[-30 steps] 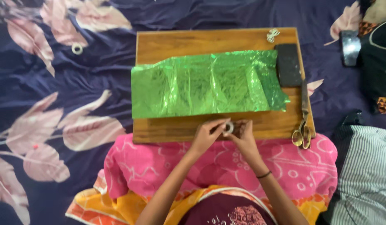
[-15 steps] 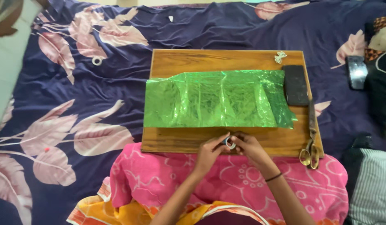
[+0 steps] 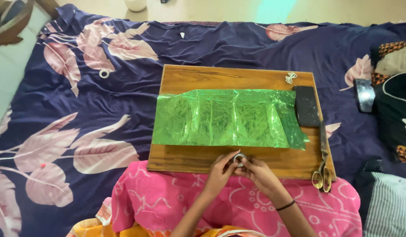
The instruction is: The person wraps a rectangular object with green metallic paper on a wooden board. They fold the paper over the object, smooth the surface, and secure the edges with clear tape using scissors to cut the tape.
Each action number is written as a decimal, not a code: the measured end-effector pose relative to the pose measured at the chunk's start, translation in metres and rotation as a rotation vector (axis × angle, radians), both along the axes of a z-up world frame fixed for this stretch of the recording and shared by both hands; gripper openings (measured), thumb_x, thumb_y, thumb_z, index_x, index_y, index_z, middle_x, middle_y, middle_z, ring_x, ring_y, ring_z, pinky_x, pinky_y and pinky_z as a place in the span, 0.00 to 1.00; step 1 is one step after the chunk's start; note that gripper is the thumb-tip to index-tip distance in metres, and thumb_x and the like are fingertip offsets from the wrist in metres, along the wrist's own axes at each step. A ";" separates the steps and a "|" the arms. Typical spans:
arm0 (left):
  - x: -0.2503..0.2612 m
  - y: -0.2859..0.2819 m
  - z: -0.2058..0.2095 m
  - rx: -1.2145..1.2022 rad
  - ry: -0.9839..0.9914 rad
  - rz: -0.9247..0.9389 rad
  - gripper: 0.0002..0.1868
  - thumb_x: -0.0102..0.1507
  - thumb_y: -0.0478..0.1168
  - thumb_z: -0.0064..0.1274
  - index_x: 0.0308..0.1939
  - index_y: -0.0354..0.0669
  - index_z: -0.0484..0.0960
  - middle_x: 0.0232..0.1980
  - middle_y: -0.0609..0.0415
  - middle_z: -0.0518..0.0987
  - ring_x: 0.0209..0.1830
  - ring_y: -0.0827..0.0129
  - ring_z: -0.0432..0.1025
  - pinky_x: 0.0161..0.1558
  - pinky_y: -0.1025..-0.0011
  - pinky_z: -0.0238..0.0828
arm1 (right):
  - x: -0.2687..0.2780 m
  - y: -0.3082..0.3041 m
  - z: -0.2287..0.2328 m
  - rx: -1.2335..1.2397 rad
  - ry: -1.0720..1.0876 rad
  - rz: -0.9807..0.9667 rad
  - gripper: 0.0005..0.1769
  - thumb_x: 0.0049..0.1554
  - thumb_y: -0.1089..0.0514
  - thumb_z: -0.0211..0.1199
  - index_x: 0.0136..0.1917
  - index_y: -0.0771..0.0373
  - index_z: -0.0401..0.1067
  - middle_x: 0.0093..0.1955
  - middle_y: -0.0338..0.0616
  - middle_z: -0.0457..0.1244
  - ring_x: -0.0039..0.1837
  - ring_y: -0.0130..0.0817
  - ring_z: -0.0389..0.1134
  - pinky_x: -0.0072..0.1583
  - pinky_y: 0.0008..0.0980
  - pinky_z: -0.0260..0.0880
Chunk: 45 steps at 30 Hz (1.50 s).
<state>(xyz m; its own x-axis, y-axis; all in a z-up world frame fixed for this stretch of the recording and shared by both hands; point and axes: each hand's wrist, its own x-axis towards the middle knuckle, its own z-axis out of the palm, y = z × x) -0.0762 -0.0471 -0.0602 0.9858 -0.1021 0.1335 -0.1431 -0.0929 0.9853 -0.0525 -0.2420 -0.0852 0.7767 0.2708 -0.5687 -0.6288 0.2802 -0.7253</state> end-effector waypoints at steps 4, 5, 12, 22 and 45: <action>0.006 0.017 -0.001 0.158 0.084 -0.190 0.23 0.67 0.36 0.51 0.66 0.48 0.81 0.52 0.47 0.83 0.50 0.64 0.77 0.55 0.70 0.73 | 0.004 -0.009 0.009 -0.250 -0.124 0.285 0.18 0.62 0.54 0.59 0.59 0.69 0.73 0.49 0.44 0.70 0.41 0.28 0.67 0.45 0.28 0.69; 0.006 0.020 0.000 0.112 0.112 -0.231 0.21 0.68 0.37 0.52 0.66 0.48 0.80 0.54 0.48 0.83 0.52 0.65 0.77 0.56 0.70 0.73 | 0.004 -0.011 0.011 -0.347 -0.144 0.367 0.18 0.62 0.53 0.59 0.58 0.68 0.75 0.47 0.43 0.71 0.39 0.25 0.65 0.42 0.26 0.66; -0.002 0.020 -0.005 -0.179 0.254 -0.309 0.31 0.60 0.38 0.63 0.68 0.47 0.76 0.53 0.52 0.82 0.51 0.72 0.75 0.55 0.73 0.72 | 0.002 -0.014 0.003 -0.170 -0.029 0.313 0.17 0.63 0.53 0.59 0.55 0.69 0.75 0.42 0.45 0.69 0.39 0.28 0.68 0.42 0.28 0.70; -0.007 -0.005 -0.017 -0.405 0.321 -0.013 0.26 0.61 0.31 0.62 0.65 0.38 0.81 0.45 0.51 0.85 0.42 0.74 0.79 0.47 0.73 0.81 | 0.004 -0.012 -0.011 -0.100 -0.079 0.121 0.14 0.64 0.54 0.59 0.53 0.67 0.74 0.43 0.40 0.68 0.42 0.25 0.67 0.43 0.26 0.68; -0.030 -0.016 0.006 -0.301 0.392 0.012 0.26 0.60 0.32 0.63 0.63 0.35 0.79 0.42 0.51 0.86 0.40 0.74 0.82 0.43 0.76 0.83 | -0.024 -0.024 -0.014 -0.172 -0.034 0.050 0.14 0.62 0.52 0.61 0.52 0.65 0.76 0.37 0.32 0.66 0.34 0.17 0.61 0.36 0.18 0.59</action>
<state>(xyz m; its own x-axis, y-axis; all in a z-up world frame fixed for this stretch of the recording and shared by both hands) -0.1065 -0.0633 -0.0537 0.9686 -0.1044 -0.2257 0.2430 0.2045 0.9482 -0.0769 -0.2665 -0.0995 0.7843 0.2105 -0.5836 -0.6132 0.1196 -0.7808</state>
